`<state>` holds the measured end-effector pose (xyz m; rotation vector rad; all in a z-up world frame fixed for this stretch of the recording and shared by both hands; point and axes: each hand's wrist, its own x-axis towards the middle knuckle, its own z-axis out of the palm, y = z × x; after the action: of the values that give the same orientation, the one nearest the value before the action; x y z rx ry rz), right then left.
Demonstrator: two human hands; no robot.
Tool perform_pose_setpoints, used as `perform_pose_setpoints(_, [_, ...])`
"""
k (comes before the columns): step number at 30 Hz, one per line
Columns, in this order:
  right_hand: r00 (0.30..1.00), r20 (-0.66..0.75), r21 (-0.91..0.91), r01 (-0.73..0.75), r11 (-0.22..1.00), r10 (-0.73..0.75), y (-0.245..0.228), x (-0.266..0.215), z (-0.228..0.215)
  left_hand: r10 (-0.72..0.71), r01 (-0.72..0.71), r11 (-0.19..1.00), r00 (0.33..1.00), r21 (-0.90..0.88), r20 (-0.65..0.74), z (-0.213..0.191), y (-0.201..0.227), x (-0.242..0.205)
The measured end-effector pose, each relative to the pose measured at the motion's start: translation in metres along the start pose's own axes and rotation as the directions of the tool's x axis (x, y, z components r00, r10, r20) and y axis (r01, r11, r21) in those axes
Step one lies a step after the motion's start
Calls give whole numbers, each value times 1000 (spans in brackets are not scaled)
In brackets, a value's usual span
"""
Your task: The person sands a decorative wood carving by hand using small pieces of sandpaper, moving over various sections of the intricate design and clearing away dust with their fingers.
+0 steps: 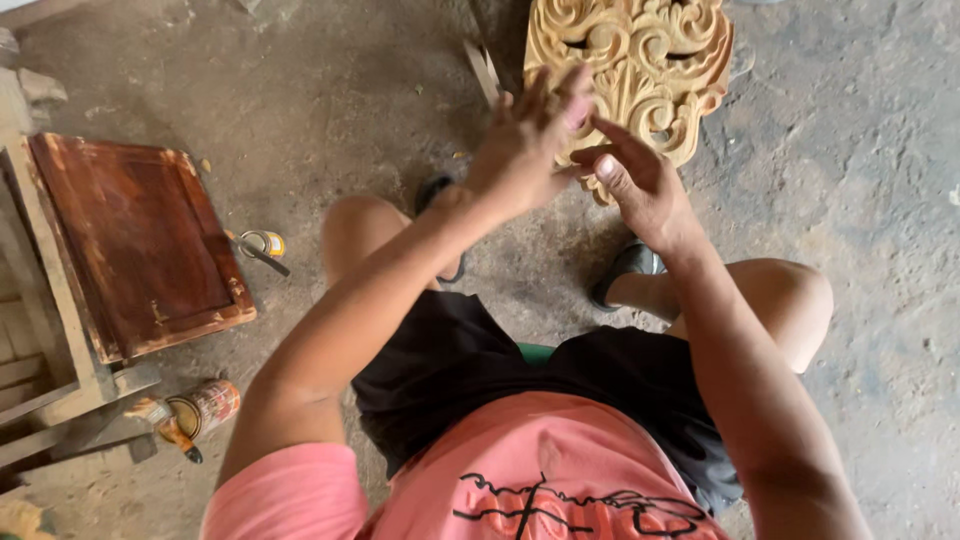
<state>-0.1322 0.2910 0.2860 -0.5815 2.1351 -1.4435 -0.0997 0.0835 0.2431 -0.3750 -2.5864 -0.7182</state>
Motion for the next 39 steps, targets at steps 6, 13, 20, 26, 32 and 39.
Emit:
perform_pose_setpoints(6, [953, -291, 171, 142, 975, -87, 49, 8, 30, 95, -98, 995, 990, 25, 105, 39, 29, 1])
perform_pose_setpoints(13, [903, -393, 420, 8, 907, 174, 72, 30, 4, -242, 457, 889, 420, 27, 874, -9, 23, 57])
perform_pose_setpoints(20, [788, -601, 222, 4, 975, 133, 97, 34, 9, -531, 524, 841, 847, -138, -18, 126, -107, 138])
perform_pose_setpoints(26, [795, -495, -542, 32, 840, -350, 91, 49, 25, -648, 639, 758, 760, 134, 39, 157, -145, 130])
perform_pose_setpoints(32, [752, -400, -816, -32, 578, -524, 105, 48, 25, -667, 672, 738, 740, 64, -82, 186, -154, 96])
perform_pose_setpoints(39, [765, -242, -787, 206, 582, -597, 142, 23, -9, -712, 709, 700, 684, -83, -159, 196, -118, 56])
